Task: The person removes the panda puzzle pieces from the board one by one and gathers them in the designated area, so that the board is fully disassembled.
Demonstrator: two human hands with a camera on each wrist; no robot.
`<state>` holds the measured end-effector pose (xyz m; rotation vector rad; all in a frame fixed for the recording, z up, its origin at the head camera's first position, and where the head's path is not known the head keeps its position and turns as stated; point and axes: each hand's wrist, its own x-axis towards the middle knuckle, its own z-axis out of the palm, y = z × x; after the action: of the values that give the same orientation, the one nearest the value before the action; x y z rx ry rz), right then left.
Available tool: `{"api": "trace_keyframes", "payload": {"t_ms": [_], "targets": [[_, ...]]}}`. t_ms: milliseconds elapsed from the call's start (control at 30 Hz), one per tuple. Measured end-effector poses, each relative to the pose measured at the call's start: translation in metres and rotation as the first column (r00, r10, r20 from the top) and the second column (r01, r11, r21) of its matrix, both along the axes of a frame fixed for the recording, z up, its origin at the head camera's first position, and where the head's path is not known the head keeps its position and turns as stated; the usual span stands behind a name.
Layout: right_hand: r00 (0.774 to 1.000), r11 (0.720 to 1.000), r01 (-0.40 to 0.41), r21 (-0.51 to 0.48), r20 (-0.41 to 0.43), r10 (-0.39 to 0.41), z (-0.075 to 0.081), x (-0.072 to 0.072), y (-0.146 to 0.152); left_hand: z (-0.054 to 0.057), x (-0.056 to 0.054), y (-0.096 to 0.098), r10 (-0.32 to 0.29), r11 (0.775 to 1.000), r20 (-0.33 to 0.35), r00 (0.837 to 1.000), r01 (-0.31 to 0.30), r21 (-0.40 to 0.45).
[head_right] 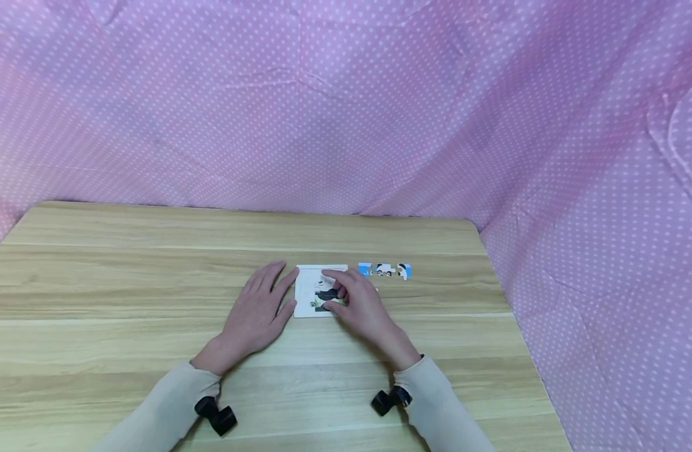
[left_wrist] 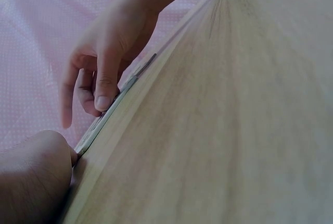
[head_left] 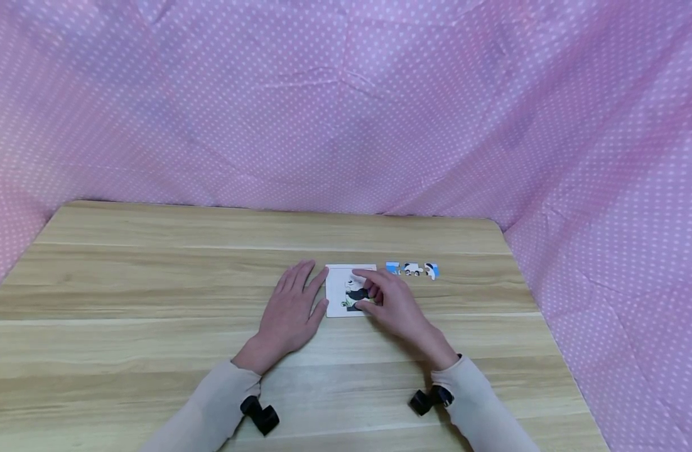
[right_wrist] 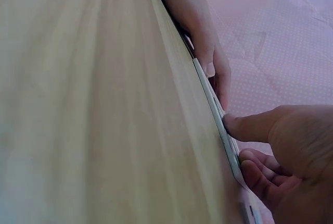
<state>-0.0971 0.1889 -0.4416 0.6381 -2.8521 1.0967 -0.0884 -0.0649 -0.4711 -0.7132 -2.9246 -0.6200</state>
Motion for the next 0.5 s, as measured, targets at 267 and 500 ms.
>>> {"api": "trace_keyframes", "payload": {"t_ms": [267,500], "targets": [[0.997,0.999,-0.02,0.04,0.078,0.017,0.01,-0.005,-0.003,-0.003,0.0,0.0,0.0,1.0,-0.01,1.0,0.0,0.001],[0.985,0.994,-0.065,0.091,0.163,0.049,0.019,-0.013,-0.005,-0.003,0.0,0.0,-0.003,1.0,-0.012,1.0,0.003,0.011]]}}
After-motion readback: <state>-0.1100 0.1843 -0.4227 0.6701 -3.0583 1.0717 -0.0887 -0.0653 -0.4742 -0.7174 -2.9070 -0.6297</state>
